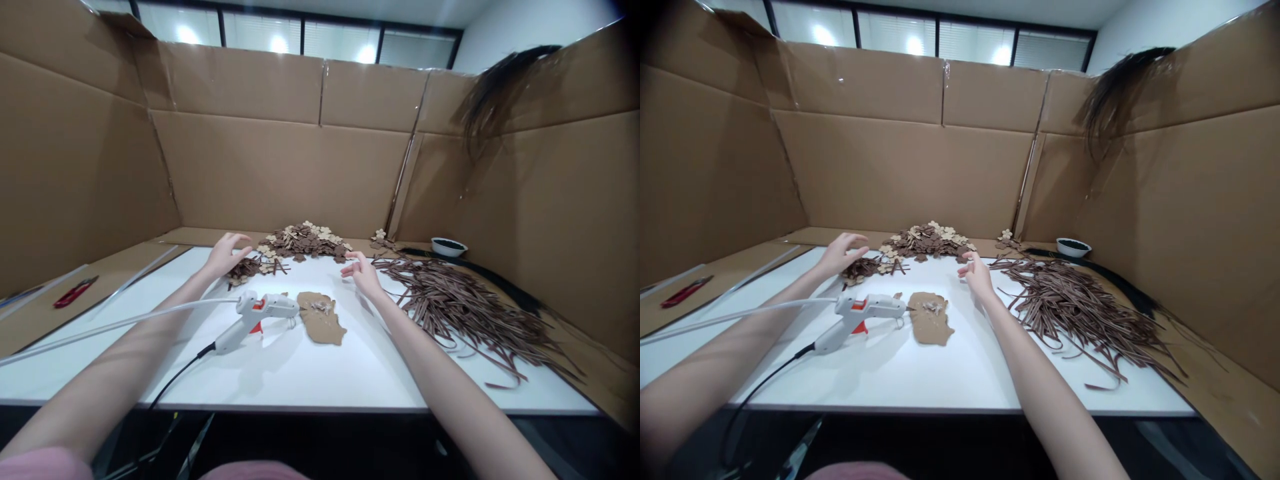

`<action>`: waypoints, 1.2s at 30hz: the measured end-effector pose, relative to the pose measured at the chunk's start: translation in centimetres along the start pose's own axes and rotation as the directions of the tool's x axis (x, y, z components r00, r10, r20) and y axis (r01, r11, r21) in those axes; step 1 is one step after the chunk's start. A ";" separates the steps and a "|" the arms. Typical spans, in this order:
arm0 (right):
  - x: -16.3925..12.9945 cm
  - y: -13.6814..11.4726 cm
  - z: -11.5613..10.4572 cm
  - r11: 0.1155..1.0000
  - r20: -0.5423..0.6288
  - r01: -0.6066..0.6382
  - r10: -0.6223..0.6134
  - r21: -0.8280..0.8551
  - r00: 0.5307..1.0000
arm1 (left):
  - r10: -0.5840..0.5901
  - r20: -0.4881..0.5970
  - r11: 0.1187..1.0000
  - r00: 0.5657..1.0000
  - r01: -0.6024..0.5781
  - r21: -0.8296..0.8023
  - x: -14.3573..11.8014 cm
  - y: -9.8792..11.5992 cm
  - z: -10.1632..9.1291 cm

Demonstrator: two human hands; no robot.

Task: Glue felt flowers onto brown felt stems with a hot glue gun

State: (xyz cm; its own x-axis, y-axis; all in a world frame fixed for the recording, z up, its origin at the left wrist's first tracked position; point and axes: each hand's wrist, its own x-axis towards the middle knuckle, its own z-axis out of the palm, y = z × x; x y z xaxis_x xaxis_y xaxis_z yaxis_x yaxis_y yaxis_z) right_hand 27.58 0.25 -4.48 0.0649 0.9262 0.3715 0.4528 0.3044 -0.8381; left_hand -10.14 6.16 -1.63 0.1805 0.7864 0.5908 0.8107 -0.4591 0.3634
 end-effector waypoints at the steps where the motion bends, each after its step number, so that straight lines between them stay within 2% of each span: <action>1: 0.1 0.1 -0.4 0.993 0.002 -0.005 0.005 -0.118 1.000 | 0.058 0.025 0.998 0.998 -0.058 0.014 -0.1 0.7 0.2; 4: 0.2 0.0 -1.5 0.865 -0.018 -0.066 0.065 -0.498 0.998 | 0.182 0.091 0.983 0.979 -0.183 0.007 -0.3 2.6 0.8; 6: 0.3 0.2 -2.3 0.764 -0.072 -0.139 0.121 -0.630 0.990 | 0.235 0.129 0.972 0.963 -0.235 -0.021 -0.5 3.5 1.2; 10: 0.3 1.2 -3.5 0.627 -0.182 -0.288 0.228 -0.724 0.956 | 0.293 0.190 0.956 0.937 -0.284 -0.075 -0.7 4.1 2.1; 14: 0.5 2.2 -4.1 0.540 -0.187 -0.347 0.330 -0.766 0.925 | 0.299 0.202 0.954 0.933 -0.286 -0.090 -0.7 3.9 2.6; 22: 0.5 1.9 -4.0 0.495 -0.174 -0.364 0.388 -0.789 0.905 | 0.299 0.206 0.953 0.932 -0.281 -0.115 -1.0 3.9 2.4; 36: 0.6 1.3 -3.9 0.520 -0.147 -0.338 0.373 -0.784 0.916 | 0.297 0.227 0.953 0.928 -0.274 -0.128 -1.4 4.8 2.2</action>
State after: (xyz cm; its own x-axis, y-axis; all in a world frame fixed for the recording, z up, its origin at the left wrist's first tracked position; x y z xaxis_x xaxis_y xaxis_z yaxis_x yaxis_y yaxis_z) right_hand 31.70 0.28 -3.78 0.3594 0.9292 0.0862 0.9110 -0.3293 -0.2480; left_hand -5.24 3.75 -2.30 0.5345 0.6870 0.4922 0.6519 -0.7058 0.2773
